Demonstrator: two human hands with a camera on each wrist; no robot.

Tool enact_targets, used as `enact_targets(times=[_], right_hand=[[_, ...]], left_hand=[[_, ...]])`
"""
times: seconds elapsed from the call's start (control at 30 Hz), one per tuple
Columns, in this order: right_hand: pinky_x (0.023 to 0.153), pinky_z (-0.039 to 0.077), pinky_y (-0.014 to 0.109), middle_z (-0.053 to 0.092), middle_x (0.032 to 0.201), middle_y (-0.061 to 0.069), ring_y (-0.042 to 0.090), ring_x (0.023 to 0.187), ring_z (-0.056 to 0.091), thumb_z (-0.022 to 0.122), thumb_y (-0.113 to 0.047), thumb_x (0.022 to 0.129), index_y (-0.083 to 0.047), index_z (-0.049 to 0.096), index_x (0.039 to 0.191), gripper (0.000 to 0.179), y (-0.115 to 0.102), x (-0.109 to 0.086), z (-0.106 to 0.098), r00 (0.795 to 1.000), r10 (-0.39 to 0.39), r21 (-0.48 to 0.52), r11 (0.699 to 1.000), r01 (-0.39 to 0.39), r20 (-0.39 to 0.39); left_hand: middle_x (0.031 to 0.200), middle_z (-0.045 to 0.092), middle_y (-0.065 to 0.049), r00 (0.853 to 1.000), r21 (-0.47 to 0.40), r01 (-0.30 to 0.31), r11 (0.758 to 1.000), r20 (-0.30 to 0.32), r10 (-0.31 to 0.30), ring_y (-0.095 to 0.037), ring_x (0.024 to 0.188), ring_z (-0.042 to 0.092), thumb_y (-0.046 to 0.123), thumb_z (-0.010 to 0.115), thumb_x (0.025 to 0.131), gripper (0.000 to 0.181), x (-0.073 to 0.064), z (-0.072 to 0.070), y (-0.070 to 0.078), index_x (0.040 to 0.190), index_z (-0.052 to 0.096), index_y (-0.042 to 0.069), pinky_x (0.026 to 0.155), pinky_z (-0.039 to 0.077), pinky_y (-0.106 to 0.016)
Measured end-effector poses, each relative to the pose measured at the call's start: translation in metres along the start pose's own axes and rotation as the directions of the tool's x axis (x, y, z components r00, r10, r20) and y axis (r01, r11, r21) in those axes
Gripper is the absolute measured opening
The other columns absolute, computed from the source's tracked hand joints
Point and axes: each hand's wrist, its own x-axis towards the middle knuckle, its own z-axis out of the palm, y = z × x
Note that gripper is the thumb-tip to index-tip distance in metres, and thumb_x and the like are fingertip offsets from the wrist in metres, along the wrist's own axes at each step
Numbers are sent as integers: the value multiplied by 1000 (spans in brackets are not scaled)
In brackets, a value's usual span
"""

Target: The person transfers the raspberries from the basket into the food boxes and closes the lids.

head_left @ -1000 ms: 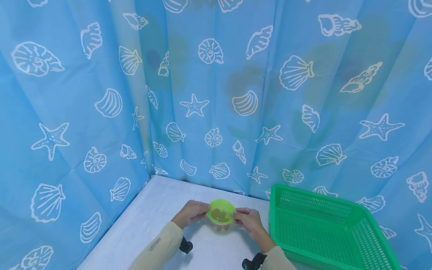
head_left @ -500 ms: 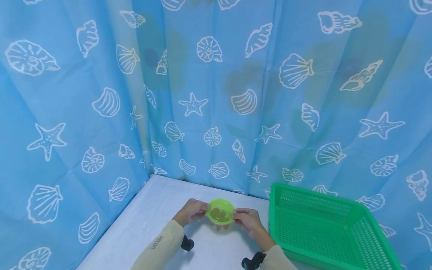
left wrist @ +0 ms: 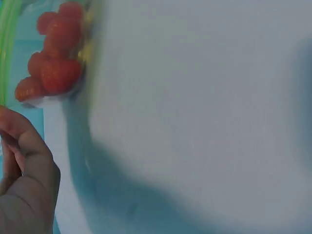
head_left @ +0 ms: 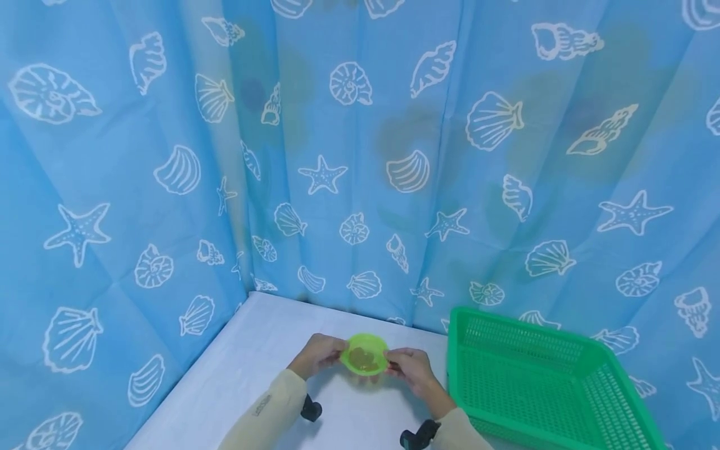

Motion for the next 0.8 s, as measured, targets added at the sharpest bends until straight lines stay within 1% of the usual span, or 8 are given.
enact_targets(times=[0.23, 0.37, 0.5, 0.57, 0.63, 0.67, 0.73, 0.8], right_hand=[[65, 59, 28, 68, 87, 18, 18, 68, 67, 71, -10, 87, 10, 65, 106, 28, 2, -5, 1, 1000, 7, 12, 1000, -7, -28], [64, 59, 28, 68, 86, 17, 17, 66, 67, 71, -11, 87, 10, 66, 106, 29, 2, -3, 2, 999, 0, 3, 1000, 1, -51], [64, 59, 28, 67, 89, 17, 18, 69, 66, 69, -16, 90, 10, 64, 109, 33, 0, -1, 4, 998, -16, -78, 997, 11, -63], [65, 60, 31, 66, 95, 17, 20, 74, 66, 66, -24, 93, 9, 60, 115, 41, -4, -2, 5, 997, -38, -183, 983, 26, -60], [69, 60, 36, 64, 104, 19, 25, 83, 66, 61, -37, 95, 7, 56, 123, 52, -12, -6, 6, 994, -93, -340, 938, 68, -58], [72, 59, 39, 62, 109, 20, 28, 89, 65, 58, -43, 96, 5, 55, 127, 57, -18, -8, 7, 988, -144, -428, 897, 109, -50], [85, 56, 47, 57, 124, 21, 35, 106, 60, 53, -53, 96, 0, 49, 136, 67, -33, -15, 7, 967, -251, -576, 796, 185, -37], [96, 48, 54, 49, 137, 22, 39, 123, 51, 49, -57, 96, -4, 44, 144, 72, -50, -24, 6, 927, -374, -684, 679, 268, -8]], left_hand=[[91, 64, -11, 999, 21, -53, 998, -2, 53, -20, 75, 60, 13, 65, 85, 29, -1, 5, -5, 107, 63, -7, 63, 54, -25], [90, 65, -11, 999, 40, -37, 999, -16, 38, -20, 75, 61, 13, 65, 86, 27, -4, 6, 0, 105, 63, -7, 62, 53, -24], [95, 65, -13, 999, 83, -35, 996, -18, 37, -24, 82, 64, 15, 67, 88, 32, -6, 4, 5, 109, 62, -8, 69, 57, -31], [100, 64, -14, 997, 199, -68, 978, -26, 75, -27, 88, 64, 27, 67, 90, 42, -7, 4, 6, 114, 61, -6, 75, 58, -37], [113, 62, -17, 986, 354, -146, 924, -29, 166, -32, 102, 62, 43, 62, 92, 56, -11, 6, 10, 123, 59, -3, 87, 54, -46], [121, 60, -18, 974, 435, -187, 881, -32, 223, -34, 109, 59, 52, 58, 92, 64, -14, 7, 14, 129, 57, 0, 92, 51, -50], [135, 53, -19, 932, 575, -280, 769, -28, 360, -38, 124, 50, 66, 47, 91, 77, -19, 9, 23, 139, 50, 6, 101, 42, -55], [148, 43, -16, 871, 662, -367, 653, -1, 491, -38, 135, 39, 71, 39, 91, 82, -24, 11, 33, 147, 43, 10, 109, 33, -57]])
